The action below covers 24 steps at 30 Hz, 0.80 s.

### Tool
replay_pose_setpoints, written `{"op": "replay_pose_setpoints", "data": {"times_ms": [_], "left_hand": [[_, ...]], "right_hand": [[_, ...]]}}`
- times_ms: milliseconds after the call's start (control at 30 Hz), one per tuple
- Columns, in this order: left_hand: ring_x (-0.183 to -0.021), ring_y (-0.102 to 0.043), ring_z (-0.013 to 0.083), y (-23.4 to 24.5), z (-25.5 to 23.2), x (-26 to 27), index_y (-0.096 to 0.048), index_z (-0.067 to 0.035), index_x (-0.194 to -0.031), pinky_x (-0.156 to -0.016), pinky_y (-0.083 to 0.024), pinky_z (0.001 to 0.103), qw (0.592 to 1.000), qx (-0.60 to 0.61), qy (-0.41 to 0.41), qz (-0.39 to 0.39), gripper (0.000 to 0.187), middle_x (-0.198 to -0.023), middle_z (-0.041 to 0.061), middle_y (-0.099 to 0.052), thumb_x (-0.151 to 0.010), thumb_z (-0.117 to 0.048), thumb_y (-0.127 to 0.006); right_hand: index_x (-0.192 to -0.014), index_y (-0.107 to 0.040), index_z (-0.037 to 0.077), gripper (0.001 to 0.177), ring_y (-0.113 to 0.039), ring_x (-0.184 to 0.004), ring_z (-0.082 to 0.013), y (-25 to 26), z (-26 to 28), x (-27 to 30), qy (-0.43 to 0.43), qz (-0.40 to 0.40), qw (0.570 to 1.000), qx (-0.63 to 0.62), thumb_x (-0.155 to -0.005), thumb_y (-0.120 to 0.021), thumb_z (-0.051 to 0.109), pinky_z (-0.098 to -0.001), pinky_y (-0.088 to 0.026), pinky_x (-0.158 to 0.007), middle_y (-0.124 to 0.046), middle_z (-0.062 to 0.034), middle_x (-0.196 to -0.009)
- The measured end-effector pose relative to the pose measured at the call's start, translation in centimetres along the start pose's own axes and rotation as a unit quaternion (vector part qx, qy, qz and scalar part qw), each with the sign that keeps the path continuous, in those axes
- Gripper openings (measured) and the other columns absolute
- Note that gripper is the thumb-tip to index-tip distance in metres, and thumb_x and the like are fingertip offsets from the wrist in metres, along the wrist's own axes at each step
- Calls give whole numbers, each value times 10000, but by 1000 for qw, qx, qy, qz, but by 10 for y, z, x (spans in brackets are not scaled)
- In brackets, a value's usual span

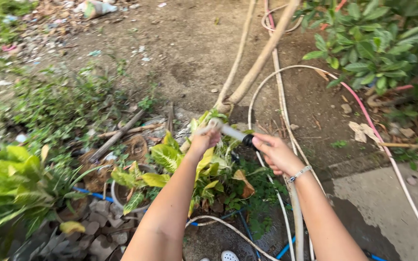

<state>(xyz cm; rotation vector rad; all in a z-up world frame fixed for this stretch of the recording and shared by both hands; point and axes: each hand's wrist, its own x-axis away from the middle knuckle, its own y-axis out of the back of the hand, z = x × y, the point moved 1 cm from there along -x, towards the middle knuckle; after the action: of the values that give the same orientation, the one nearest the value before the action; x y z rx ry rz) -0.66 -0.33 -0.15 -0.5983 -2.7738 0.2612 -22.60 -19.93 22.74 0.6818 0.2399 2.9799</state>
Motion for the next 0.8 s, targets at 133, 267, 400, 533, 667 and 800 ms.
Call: {"op": "replay_pose_setpoints", "data": {"times_ms": [133,267,400,533,667,800], "left_hand": [[-970,-728,146,35,-10,0,-698,-48,-1268,-841,-577,298,999,10,-25,-39,333,-1121,55,-753,-1057,-246,-533],[-988,-716,148,59,-17,10,-688,-25,-1282,-876,-586,302,997,40,-42,-54,353,-1152,63,-752,-1054,-249,-539],[-977,-709,172,83,-11,12,-694,-13,-1279,-873,-587,318,994,50,-65,-66,355,-1143,87,-744,-1061,-252,-550],[-989,-726,166,93,-22,27,-692,-32,-1269,-878,-586,302,993,50,-55,-92,338,-1141,68,-751,-1048,-248,-555],[-956,-732,172,101,-31,37,-718,-21,-1236,-837,-592,310,989,52,-64,-126,309,-1098,79,-755,-1044,-202,-557],[-945,-741,169,112,-23,28,-713,2,-1206,-858,-618,321,988,60,-66,-128,307,-1095,83,-767,-1054,-159,-500]], "right_hand": [[-1472,-567,253,513,-221,-355,-78,-20,22,-1,-14,-36,999,15,-983,-571,409,-282,-167,-356,-283,57,-478],[-1473,-558,236,536,-218,-352,-78,-30,23,-15,22,-6,1000,-1,-967,-587,413,-287,-167,-348,-281,54,-475],[-1470,-567,228,545,-213,-349,-76,-44,28,-21,39,-4,999,18,-964,-593,429,-286,-168,-349,-282,59,-470],[-1473,-582,229,548,-220,-358,-65,-56,34,-21,35,43,998,25,-958,-611,415,-282,-179,-350,-285,71,-479],[-1467,-583,242,539,-220,-353,-73,-63,40,-20,35,48,996,64,-961,-592,426,-287,-184,-348,-276,65,-468],[-1466,-561,208,536,-248,-336,-92,-64,45,-21,64,2,989,136,-985,-586,444,-292,-219,-339,-299,48,-450]]}}
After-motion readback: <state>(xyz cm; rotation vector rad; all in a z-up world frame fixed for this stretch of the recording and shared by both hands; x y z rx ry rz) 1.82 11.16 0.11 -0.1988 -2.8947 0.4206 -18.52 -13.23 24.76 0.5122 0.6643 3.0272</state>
